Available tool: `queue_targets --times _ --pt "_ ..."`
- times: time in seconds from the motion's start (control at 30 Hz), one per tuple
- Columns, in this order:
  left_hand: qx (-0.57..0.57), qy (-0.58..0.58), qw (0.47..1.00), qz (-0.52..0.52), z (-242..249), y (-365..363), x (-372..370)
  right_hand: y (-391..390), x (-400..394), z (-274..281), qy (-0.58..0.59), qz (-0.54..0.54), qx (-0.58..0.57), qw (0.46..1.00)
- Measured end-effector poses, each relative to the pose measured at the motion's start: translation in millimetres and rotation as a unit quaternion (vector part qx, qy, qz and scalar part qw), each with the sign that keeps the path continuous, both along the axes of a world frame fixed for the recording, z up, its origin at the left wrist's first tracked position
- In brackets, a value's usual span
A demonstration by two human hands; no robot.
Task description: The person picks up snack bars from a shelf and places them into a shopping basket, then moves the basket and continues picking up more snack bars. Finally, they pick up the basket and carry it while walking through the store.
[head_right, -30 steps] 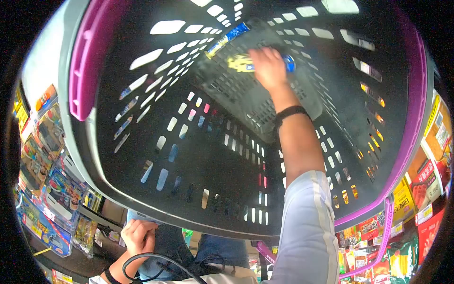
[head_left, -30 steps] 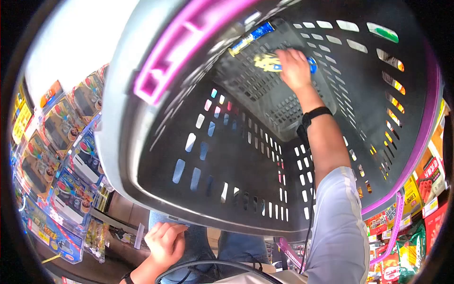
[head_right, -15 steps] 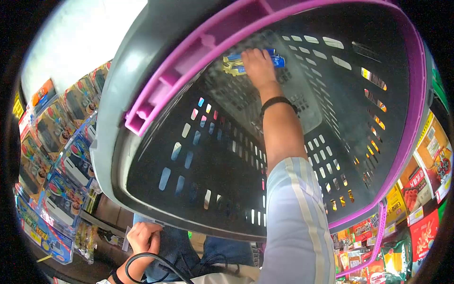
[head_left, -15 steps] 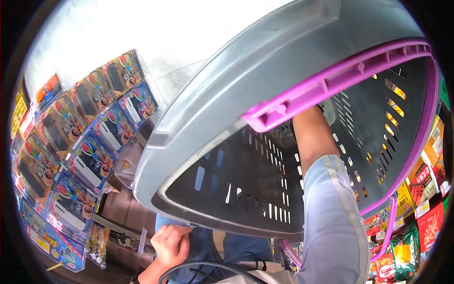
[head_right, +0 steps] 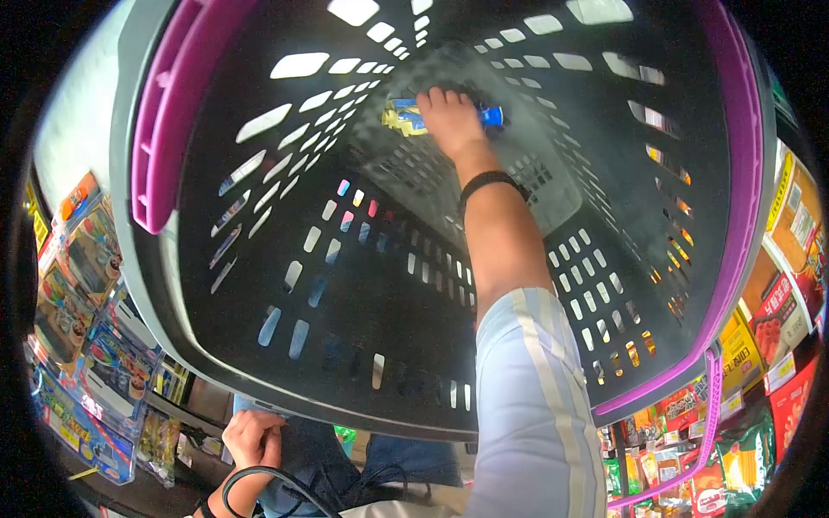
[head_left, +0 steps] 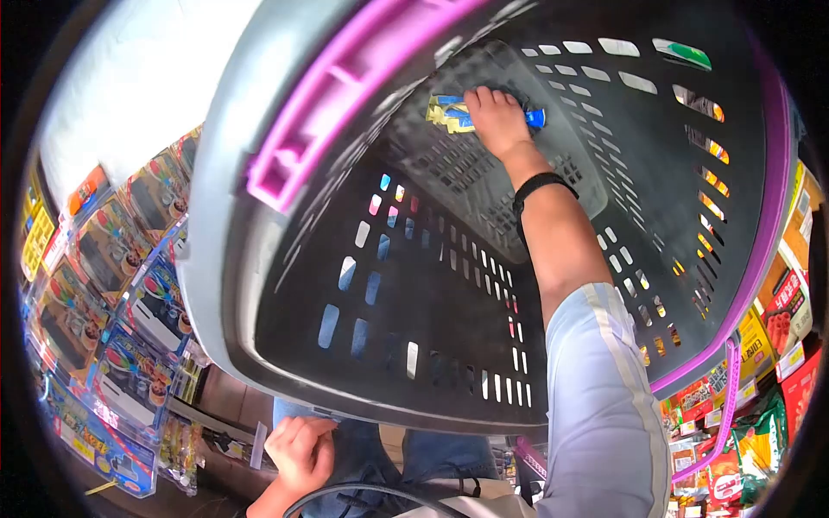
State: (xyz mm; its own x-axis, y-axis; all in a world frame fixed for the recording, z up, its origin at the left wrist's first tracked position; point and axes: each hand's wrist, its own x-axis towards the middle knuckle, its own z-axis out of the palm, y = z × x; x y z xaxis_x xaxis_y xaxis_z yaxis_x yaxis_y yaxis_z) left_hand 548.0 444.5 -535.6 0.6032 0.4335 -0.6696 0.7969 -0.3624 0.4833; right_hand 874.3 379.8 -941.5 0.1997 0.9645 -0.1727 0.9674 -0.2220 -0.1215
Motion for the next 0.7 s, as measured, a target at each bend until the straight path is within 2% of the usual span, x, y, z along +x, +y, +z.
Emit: queue_targets --times 0.1,0.2,0.3,0.37,0.43,0.5,0.57,0.63,0.67,0.7 --pt "-0.002 0.005 1.0 -0.01 2.9 -5.8 2.3 -16.7 -2.9 11.7 -0.004 -0.008 -0.026 1.0" --pt "0.004 0.012 1.0 -0.018 4.4 -14.2 3.9 -37.9 -8.2 26.9 0.05 -0.076 -0.081 0.993" --pt "-0.002 0.008 0.999 -0.031 7.9 -24.9 7.3 -59.0 -22.9 62.9 0.161 -0.227 0.014 0.96" --pt "-0.01 0.005 0.999 -0.04 9.6 -35.6 8.4 -74.0 -32.1 99.9 0.342 -0.362 0.134 0.857" --pt "-0.013 -0.013 0.999 -0.041 12.3 -46.9 9.2 -86.3 -41.0 155.8 0.499 -0.46 0.25 0.691" --pt "-0.017 -0.011 0.999 -0.049 14.5 -60.2 6.3 -104.2 -34.6 247.3 0.678 -0.494 0.181 0.513" --pt "-0.031 -0.043 0.998 -0.031 18.2 -76.9 -1.1 -124.9 -47.6 315.7 0.717 -0.515 0.229 0.41" --pt "-0.11 -0.074 0.991 0.031 45.0 -88.9 4.3 -139.2 -57.0 377.3 0.76 -0.48 0.256 0.355" --pt "-0.144 -0.093 0.983 0.061 61.1 -94.2 11.4 -145.0 -62.4 407.5 0.77 -0.469 0.255 0.349" --pt "-0.152 -0.127 0.98 0.034 98.4 -89.8 31.8 -141.8 -66.4 450.7 0.785 -0.433 0.276 0.347"
